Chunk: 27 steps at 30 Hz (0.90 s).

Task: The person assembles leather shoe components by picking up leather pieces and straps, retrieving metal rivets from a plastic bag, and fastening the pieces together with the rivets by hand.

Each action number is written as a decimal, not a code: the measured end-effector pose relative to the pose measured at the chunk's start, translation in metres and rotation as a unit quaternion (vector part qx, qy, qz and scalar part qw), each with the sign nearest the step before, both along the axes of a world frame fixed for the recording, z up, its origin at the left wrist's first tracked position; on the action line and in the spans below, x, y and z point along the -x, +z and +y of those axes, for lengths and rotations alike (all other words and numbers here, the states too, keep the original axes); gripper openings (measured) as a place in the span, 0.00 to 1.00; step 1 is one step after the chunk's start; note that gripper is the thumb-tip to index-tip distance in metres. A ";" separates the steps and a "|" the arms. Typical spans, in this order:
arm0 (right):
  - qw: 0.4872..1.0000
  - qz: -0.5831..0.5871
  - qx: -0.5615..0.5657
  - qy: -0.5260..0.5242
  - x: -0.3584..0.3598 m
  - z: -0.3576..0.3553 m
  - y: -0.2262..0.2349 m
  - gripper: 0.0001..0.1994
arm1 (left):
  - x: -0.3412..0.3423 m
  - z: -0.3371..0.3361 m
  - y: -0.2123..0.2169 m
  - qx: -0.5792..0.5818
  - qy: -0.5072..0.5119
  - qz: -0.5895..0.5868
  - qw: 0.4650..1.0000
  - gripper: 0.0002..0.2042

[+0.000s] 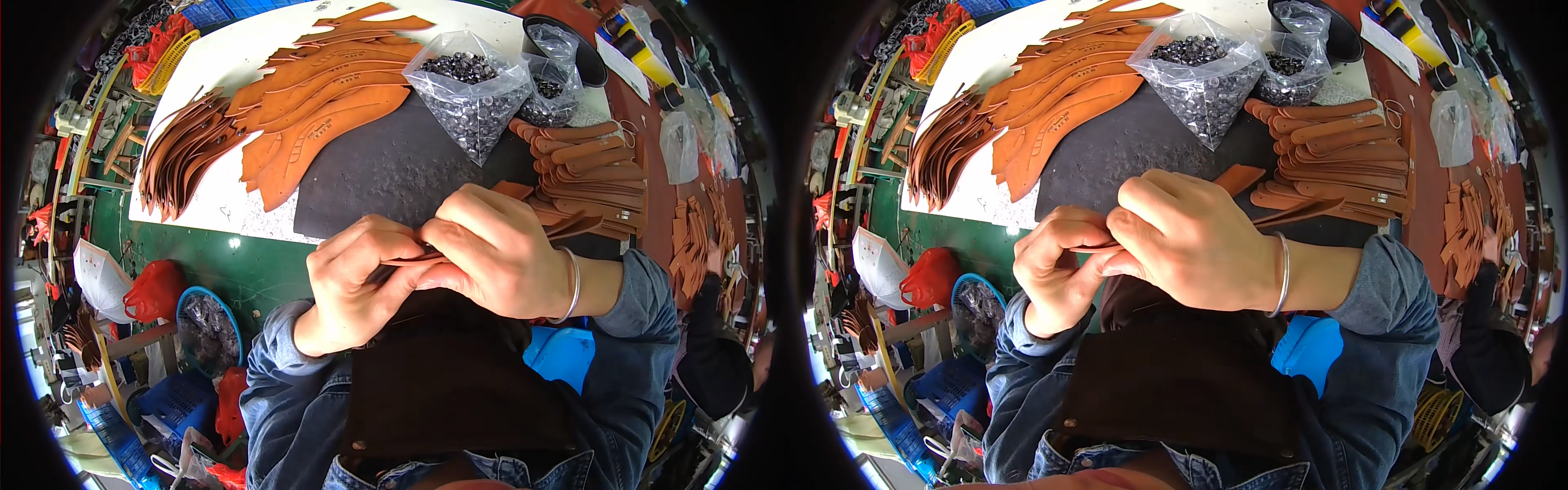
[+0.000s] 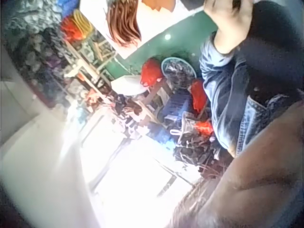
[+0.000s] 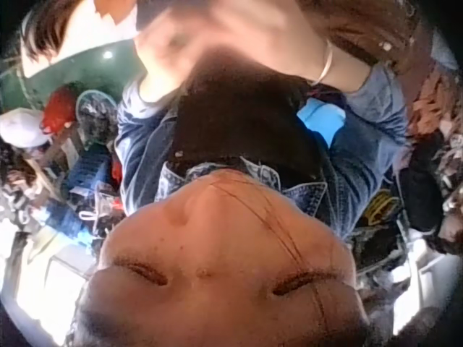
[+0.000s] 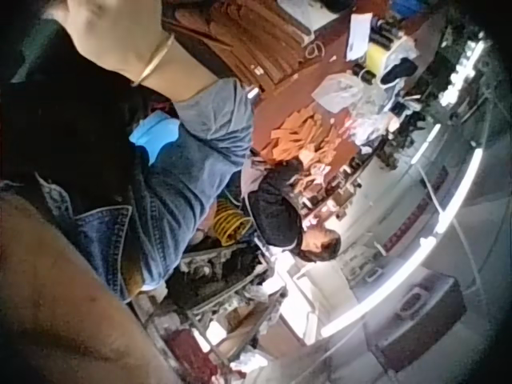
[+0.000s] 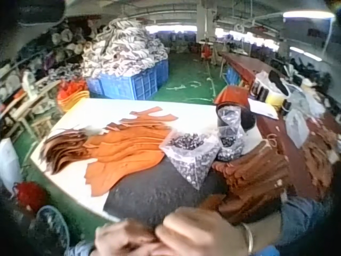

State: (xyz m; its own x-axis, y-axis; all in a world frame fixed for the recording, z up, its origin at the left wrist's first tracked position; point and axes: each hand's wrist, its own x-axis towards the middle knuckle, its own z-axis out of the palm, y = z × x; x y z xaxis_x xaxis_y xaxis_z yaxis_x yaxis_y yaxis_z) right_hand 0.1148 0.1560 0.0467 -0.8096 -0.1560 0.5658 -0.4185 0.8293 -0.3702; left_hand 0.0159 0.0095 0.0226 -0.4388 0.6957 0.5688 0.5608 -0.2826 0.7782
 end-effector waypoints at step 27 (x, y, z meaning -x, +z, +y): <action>0.993 -0.085 -0.073 -0.037 -0.023 0.053 0.013 0.05 | 0.016 -0.010 0.042 0.098 0.220 0.327 0.914 0.25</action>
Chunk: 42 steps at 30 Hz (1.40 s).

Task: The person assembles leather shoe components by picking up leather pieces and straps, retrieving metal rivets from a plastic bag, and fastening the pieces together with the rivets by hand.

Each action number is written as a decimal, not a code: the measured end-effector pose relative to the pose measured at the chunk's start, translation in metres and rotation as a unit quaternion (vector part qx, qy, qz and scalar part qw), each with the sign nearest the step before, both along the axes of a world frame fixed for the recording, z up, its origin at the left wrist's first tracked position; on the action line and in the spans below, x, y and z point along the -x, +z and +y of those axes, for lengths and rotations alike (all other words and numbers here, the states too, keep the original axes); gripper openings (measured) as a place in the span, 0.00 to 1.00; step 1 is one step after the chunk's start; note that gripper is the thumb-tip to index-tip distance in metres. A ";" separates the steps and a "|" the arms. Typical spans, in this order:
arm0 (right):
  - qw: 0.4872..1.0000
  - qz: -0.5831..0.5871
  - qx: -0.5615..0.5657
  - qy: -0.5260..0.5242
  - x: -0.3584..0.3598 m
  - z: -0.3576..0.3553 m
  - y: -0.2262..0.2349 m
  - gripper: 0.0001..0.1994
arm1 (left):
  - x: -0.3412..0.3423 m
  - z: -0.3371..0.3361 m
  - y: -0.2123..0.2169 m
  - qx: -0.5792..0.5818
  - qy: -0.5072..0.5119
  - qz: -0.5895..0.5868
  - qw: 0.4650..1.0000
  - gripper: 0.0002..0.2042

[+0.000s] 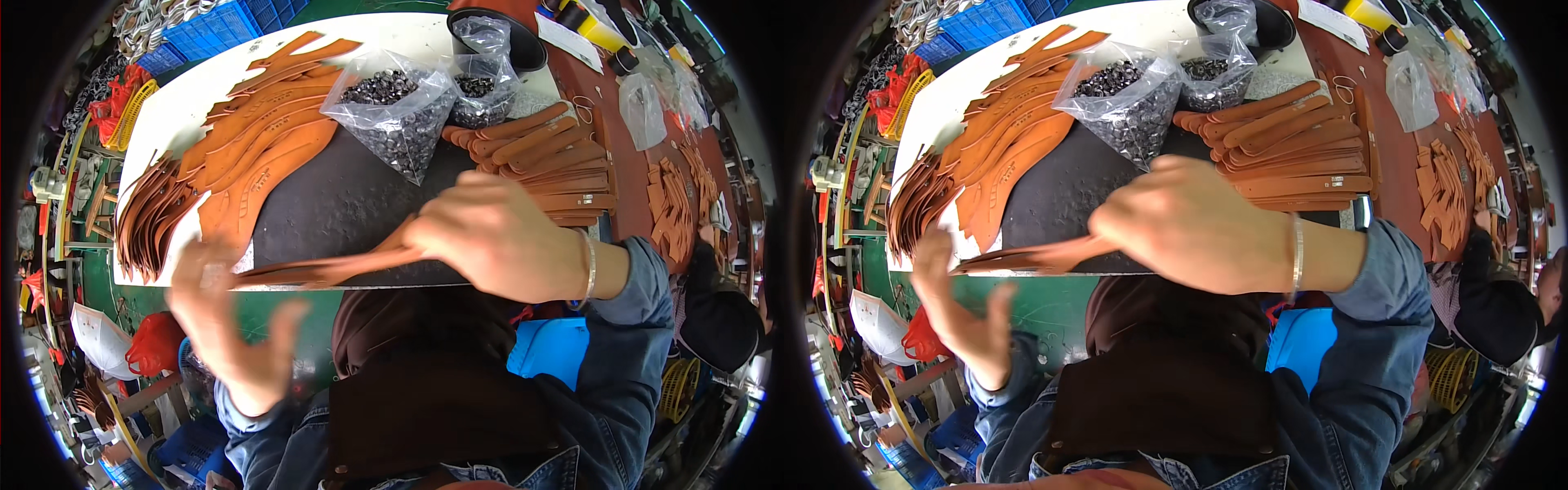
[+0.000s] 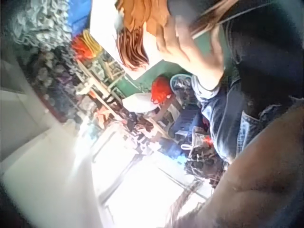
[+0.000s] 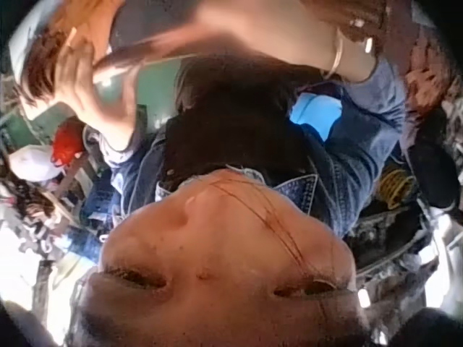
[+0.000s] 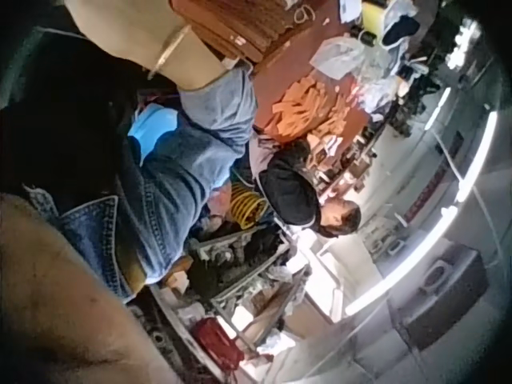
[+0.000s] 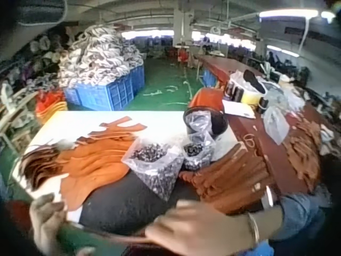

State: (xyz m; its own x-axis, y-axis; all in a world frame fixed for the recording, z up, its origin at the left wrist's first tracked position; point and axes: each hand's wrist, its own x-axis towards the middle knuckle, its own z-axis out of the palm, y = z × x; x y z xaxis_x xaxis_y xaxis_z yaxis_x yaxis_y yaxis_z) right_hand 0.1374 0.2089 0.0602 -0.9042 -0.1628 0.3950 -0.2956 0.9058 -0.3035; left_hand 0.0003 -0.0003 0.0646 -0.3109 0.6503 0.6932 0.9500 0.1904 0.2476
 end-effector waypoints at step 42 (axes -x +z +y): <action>0.976 0.030 -0.054 -0.210 0.041 0.141 -0.035 0.07 | -0.015 0.014 -0.046 0.168 -0.061 -0.415 0.892 0.06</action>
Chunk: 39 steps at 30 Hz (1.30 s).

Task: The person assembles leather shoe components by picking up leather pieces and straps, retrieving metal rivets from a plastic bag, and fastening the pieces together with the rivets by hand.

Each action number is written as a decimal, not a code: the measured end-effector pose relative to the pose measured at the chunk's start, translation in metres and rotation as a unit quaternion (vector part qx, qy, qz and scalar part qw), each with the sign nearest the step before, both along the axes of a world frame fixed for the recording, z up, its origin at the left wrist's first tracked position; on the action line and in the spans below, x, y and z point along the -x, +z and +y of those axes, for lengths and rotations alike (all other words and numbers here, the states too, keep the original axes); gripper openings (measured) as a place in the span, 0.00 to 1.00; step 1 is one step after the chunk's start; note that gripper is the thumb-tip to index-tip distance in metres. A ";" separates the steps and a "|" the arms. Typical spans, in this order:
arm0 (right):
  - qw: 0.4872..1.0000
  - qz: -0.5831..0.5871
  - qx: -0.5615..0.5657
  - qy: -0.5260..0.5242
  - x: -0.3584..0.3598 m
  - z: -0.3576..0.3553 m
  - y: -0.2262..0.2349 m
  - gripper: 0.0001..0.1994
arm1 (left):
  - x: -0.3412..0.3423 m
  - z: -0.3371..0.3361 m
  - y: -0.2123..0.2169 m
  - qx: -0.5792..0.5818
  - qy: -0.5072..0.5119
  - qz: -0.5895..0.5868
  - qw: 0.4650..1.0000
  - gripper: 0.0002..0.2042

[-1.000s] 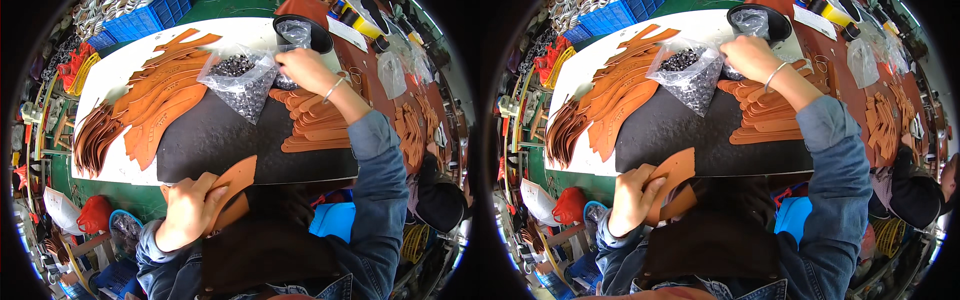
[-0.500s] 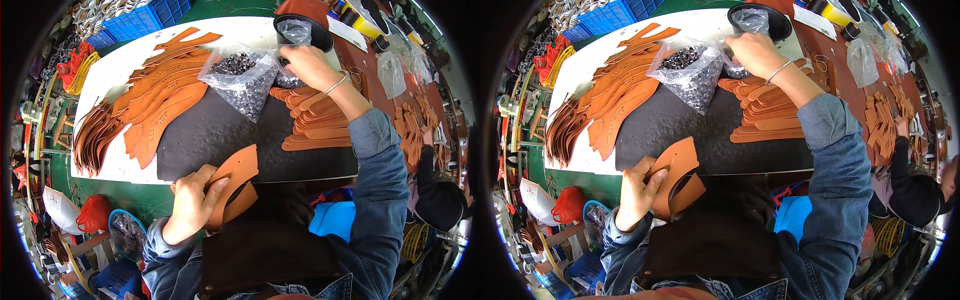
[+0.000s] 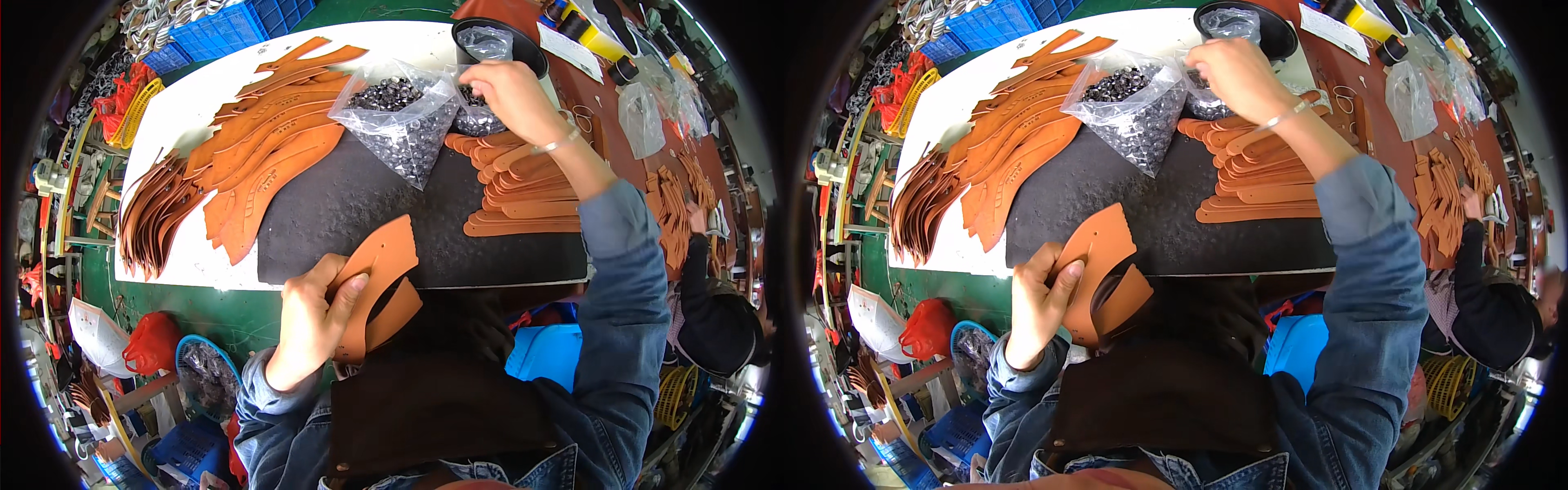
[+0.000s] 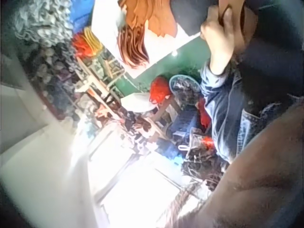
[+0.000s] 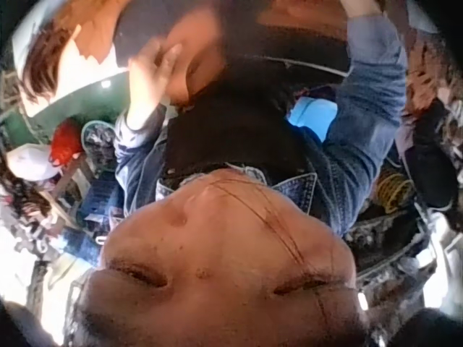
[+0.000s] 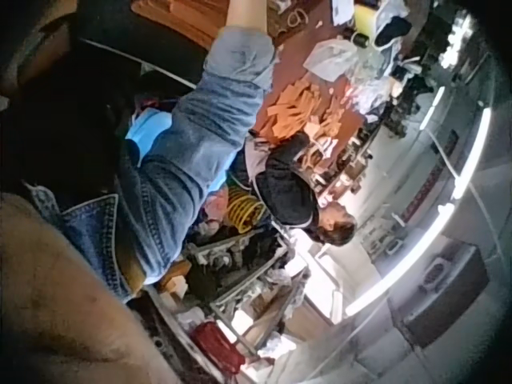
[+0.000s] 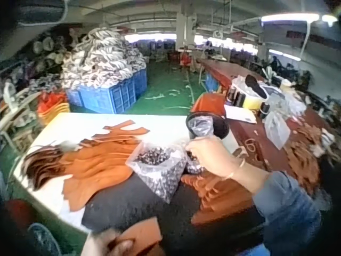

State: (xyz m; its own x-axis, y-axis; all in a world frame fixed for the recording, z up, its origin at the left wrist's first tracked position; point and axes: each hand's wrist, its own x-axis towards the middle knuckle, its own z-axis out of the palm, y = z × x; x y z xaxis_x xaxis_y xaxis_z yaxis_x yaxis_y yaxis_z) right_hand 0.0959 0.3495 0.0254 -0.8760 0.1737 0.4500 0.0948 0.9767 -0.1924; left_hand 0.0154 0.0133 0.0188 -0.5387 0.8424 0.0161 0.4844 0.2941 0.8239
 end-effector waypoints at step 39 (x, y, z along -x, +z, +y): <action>0.916 -0.078 0.329 0.218 0.019 -0.141 0.037 0.08 | -0.002 -0.009 -0.008 -0.139 0.011 -0.039 0.989 0.09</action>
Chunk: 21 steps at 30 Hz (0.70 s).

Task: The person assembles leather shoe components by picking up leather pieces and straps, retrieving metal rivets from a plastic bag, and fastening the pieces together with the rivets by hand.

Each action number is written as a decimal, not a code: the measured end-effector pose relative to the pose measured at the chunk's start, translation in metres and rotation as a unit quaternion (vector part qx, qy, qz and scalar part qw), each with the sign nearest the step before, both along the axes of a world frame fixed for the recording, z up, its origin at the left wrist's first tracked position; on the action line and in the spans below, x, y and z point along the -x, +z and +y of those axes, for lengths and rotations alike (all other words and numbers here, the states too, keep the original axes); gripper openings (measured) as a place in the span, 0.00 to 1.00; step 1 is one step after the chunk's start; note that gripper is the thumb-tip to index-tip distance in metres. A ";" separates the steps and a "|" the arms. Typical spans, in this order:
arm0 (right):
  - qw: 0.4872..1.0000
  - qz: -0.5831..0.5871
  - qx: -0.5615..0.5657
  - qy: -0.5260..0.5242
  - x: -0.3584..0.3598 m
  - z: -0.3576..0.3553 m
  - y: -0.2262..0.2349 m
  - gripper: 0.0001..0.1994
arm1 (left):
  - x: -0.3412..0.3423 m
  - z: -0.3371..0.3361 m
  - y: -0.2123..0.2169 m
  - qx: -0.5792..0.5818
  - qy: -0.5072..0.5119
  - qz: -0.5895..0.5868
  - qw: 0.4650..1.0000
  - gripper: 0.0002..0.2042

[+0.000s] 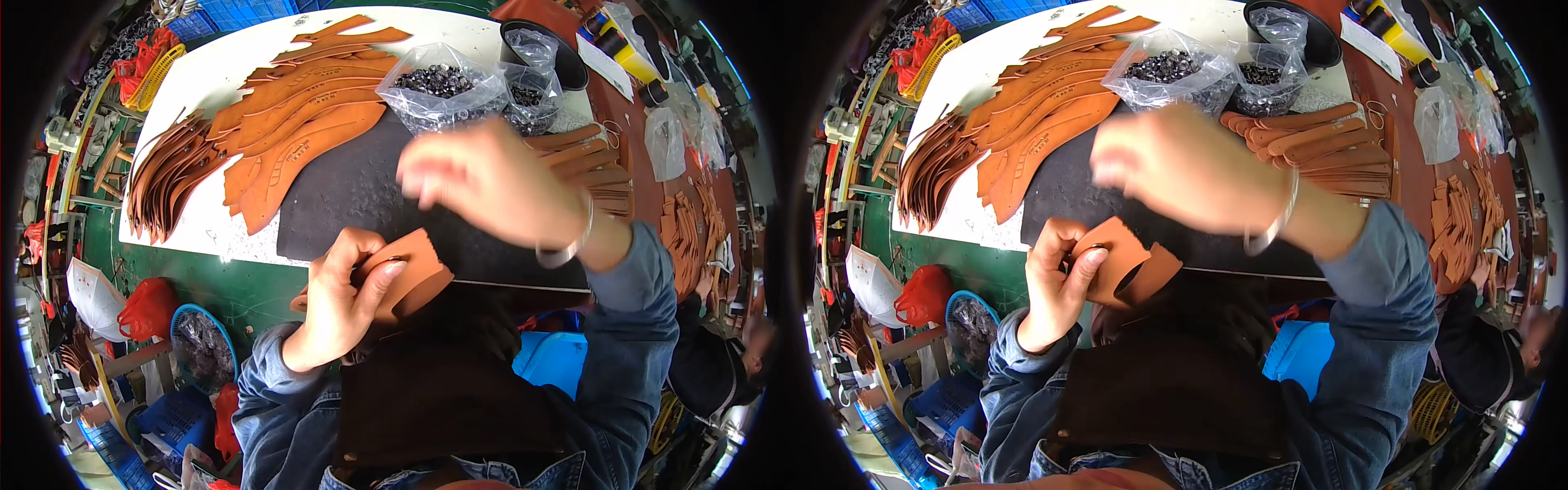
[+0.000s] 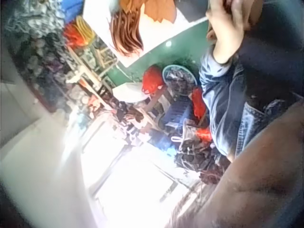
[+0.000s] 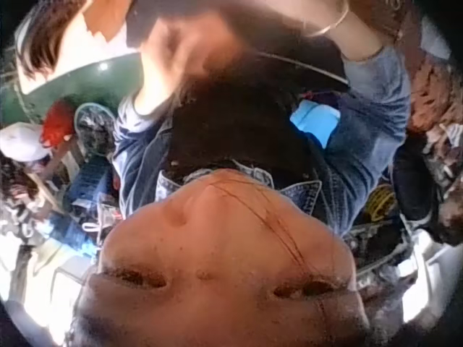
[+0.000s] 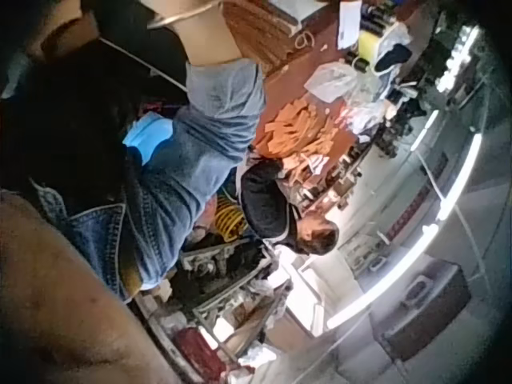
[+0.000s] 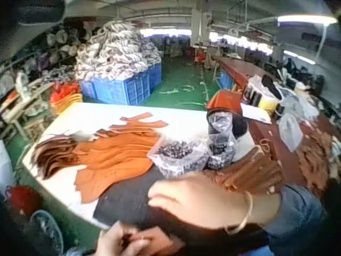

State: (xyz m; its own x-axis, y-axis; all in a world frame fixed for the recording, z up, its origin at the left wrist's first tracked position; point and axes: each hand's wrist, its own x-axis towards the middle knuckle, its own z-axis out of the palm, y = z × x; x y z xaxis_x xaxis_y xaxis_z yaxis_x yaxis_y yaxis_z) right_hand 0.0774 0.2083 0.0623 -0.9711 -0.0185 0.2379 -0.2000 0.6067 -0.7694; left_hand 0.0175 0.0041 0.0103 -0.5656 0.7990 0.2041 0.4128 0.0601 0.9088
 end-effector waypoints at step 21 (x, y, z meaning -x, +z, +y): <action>0.868 0.085 -0.458 -0.170 0.061 0.089 -0.038 0.07 | 0.001 0.007 -0.001 -0.075 -0.029 0.194 0.978 0.08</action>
